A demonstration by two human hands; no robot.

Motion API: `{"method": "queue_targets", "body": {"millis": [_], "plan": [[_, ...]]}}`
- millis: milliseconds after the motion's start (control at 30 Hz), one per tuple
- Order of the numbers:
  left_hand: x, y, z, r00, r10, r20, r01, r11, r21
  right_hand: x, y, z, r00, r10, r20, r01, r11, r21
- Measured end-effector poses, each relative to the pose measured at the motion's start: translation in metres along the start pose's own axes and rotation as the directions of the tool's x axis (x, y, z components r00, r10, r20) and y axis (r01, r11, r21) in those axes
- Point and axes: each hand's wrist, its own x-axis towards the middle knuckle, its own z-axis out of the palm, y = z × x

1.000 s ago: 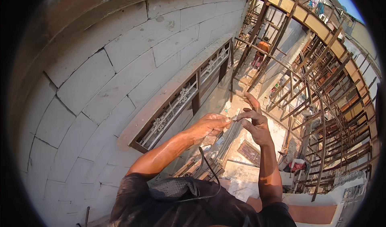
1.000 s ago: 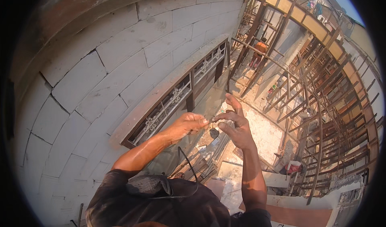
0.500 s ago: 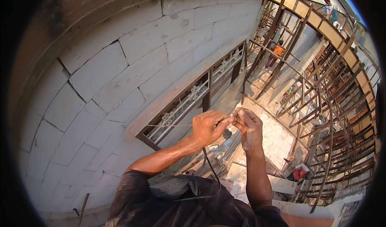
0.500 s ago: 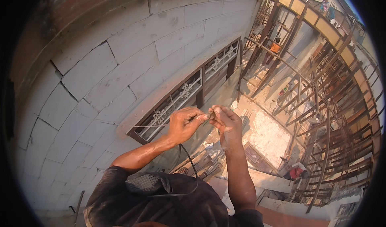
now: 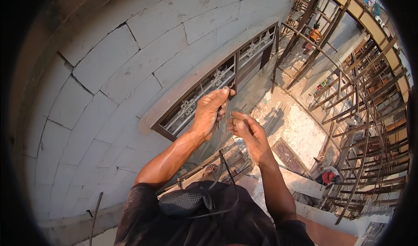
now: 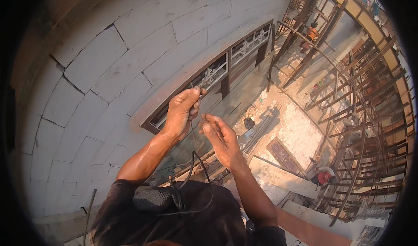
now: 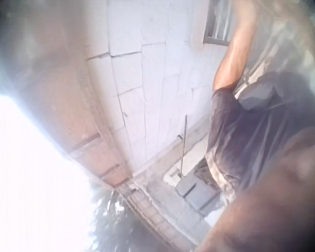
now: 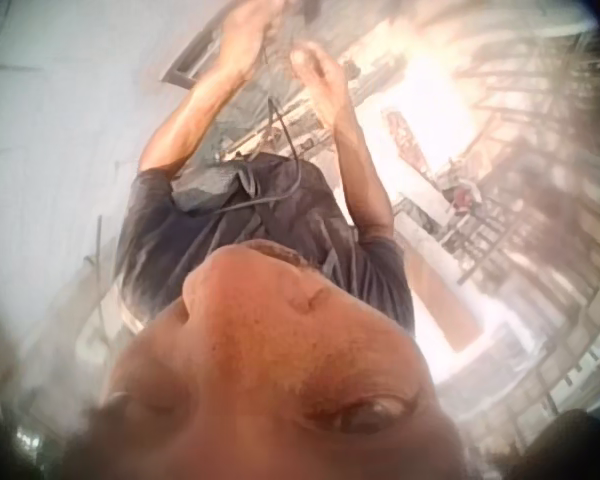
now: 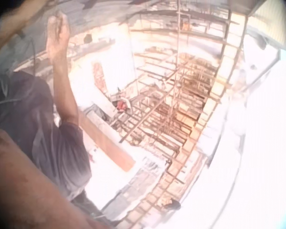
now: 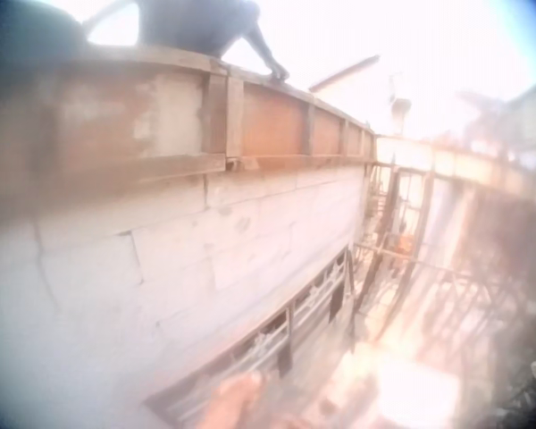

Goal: The person uses a hammer to drive a metal rod into a wall, then twists and ties a piece of wire around structural elements by hand while standing on a wooden scaffold.

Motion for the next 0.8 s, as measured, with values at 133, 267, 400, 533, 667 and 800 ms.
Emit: {"method": "queue_targets", "body": {"millis": [133, 267, 400, 533, 667, 800], "plan": [[-0.009, -0.021, 0.007, 0.958, 0.232, -0.166, -0.183, 0.946, 0.269, 0.006, 0.047, 0.017, 0.969, -0.135, -0.208, 0.133, 0.991, -0.024], [-0.008, 0.006, -0.031, 0.998, 0.015, -0.058, 0.013, 0.888, 0.459, 0.027, 0.068, -0.02, 0.974, -0.11, -0.2, 0.09, 0.99, -0.108], [-0.003, 0.001, -0.058, 0.995, 0.095, 0.007, -0.085, 0.861, 0.502, 0.045, 0.003, -0.013, 0.99, -0.064, -0.129, 0.049, 0.992, -0.118], [0.022, 0.013, -0.046, 0.926, 0.373, -0.056, -0.313, 0.843, 0.437, 0.059, 0.007, 0.064, 0.943, -0.326, -0.072, 0.307, 0.932, -0.193], [0.023, 0.059, -0.077, 0.964, 0.222, -0.149, -0.134, 0.885, 0.446, 0.1, 0.017, 0.052, 0.935, -0.31, -0.17, 0.266, 0.934, -0.239], [0.041, 0.047, -0.105, 0.923, 0.314, -0.222, -0.165, 0.846, 0.507, 0.117, 0.017, 0.093, 0.888, -0.446, -0.108, 0.412, 0.879, -0.242]]}}
